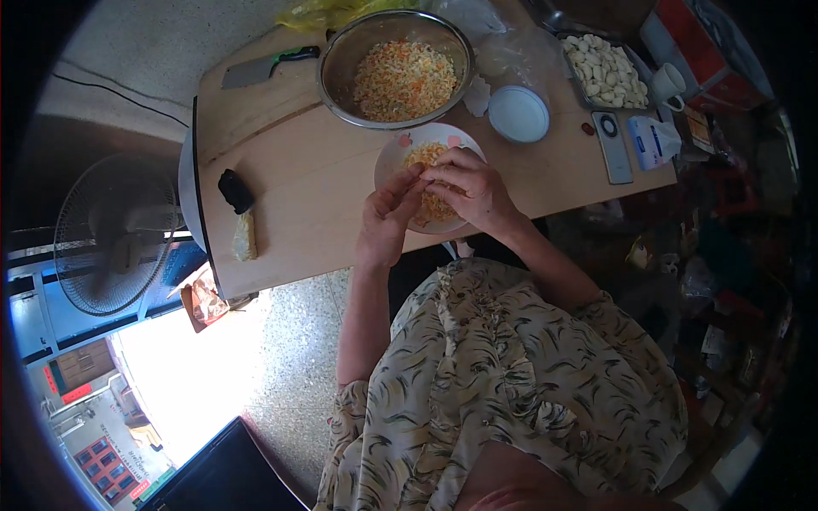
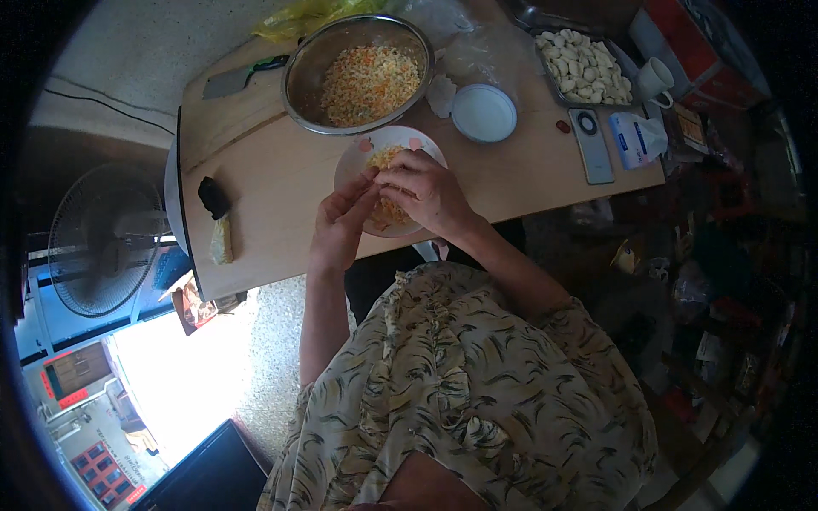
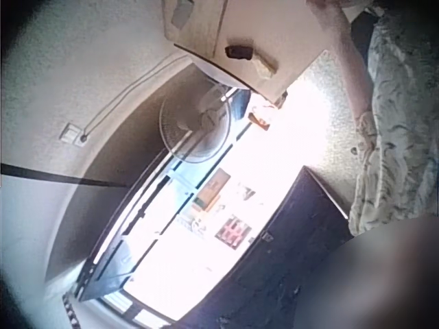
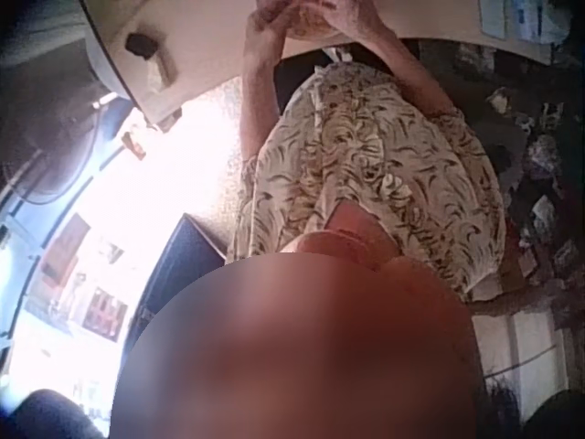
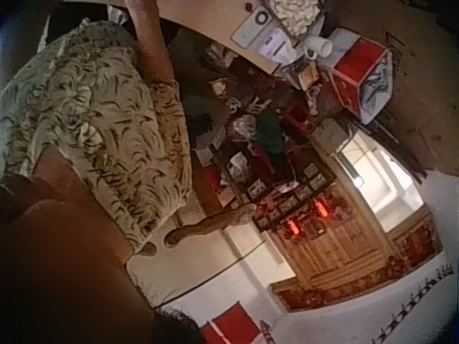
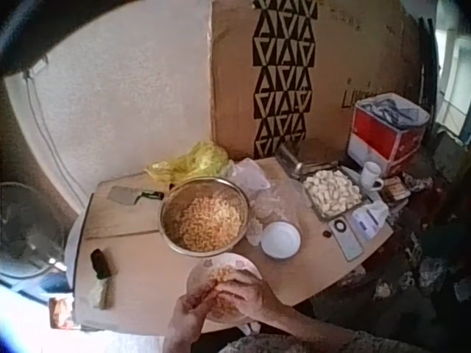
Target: Manually mixing and sorting chopped ingredients in bowls, likely preparing a filling for dumplings.
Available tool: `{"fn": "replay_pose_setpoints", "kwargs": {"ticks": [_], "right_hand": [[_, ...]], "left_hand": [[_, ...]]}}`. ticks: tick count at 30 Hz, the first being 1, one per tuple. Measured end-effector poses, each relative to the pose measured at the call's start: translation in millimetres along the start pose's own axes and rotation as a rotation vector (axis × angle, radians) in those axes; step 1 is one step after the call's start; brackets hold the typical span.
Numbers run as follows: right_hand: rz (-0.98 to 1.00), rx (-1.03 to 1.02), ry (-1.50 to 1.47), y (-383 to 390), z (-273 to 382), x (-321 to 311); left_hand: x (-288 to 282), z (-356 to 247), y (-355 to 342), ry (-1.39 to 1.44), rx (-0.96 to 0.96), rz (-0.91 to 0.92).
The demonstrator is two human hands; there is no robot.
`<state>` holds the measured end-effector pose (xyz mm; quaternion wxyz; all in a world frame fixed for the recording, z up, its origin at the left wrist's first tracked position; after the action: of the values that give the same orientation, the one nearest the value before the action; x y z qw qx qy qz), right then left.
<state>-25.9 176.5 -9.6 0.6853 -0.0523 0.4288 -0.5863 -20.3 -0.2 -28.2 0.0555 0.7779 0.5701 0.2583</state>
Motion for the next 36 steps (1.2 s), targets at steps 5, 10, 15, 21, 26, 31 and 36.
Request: {"fn": "replay_pose_setpoints", "kwargs": {"ticks": [5,10,15,21,26,31,36], "right_hand": [[0.054,0.104,-0.074,-2,-1,-4],[0.025,0.017,-0.095,-4,-4,-8],[0.063,-0.034,-0.158,-8,-1,-12],[0.071,0.088,-0.251,-3,0,-15],[0.106,0.161,-0.241,3,-3,-20],[0.081,0.13,-0.269,1,-6,-19],[0.081,0.182,-0.3,-1,-6,-20]], "left_hand": [[8,-5,5,-0.227,0.033,-0.018],[10,-3,4,-0.222,0.069,-0.013],[12,-10,6,-0.209,0.013,0.002],[4,-10,8,-0.381,0.124,-0.12],[2,-13,8,-0.518,0.196,-0.224],[8,-19,8,-0.636,0.178,-0.272],[9,-17,7,-0.556,0.233,-0.272]]}}
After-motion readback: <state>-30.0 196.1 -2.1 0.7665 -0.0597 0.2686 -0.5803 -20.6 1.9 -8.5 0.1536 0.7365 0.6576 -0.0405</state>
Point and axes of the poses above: each hand's wrist, its own y-axis away from the middle knuckle, its own x-axis out of the palm, z = x × y, the point moved 3 cm from there along -y, towards the middle knuckle, and after that the axes turned 10 degrees about -x, right-handed, at the moved point
